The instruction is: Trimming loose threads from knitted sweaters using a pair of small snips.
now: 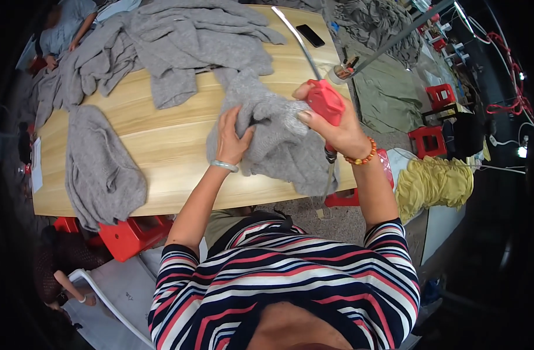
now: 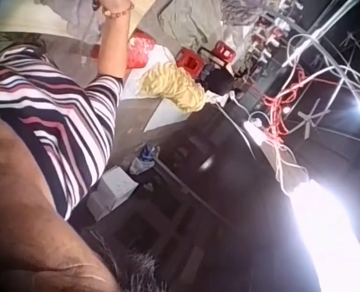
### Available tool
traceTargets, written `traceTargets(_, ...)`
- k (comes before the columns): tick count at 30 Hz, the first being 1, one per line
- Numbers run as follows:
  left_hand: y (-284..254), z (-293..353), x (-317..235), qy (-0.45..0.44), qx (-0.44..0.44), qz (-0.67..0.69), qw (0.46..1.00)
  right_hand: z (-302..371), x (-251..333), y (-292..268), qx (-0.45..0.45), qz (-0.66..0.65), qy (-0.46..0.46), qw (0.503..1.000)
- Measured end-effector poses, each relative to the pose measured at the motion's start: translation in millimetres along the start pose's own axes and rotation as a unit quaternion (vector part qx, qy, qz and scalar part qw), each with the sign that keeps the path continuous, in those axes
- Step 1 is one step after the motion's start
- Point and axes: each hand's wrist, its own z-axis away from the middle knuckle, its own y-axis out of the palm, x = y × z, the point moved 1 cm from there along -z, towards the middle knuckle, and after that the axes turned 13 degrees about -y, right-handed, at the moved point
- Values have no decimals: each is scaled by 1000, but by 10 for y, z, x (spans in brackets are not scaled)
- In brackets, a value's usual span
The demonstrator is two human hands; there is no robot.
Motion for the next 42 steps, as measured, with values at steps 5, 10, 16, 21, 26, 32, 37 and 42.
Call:
traceTargets(5,109,-217,395,-47,-45,73,995,302,415,-274,-16,-6,19,1000)
traceTargets(10,-1001,-1345,17,34,-160,61,985,587,431,-587,-83,5,16,996)
traceTargets(16,-1682,-2268,-1222,337,-261,-216,879,595,133,-509,-80,30,22,996)
traceTargets(21,-493,-2015,-336,296,-43,-303,905,560,-626,-670,-131,131,66,980)
traceTargets(26,39,-414,159,121,183,-130,967,973,-1343,-923,-127,190,136,964)
traceTargets(32,117,441,1131,17,240,-167,956,963,-1668,-1070,-97,177,164,965)
traceTargets(37,43,75,1027,-243,289,95,921,887,-1837,-1267,-109,177,174,963)
traceTargets(42,408,221,371,-15,264,-48,963,786,-1915,-1281,-101,173,158,967)
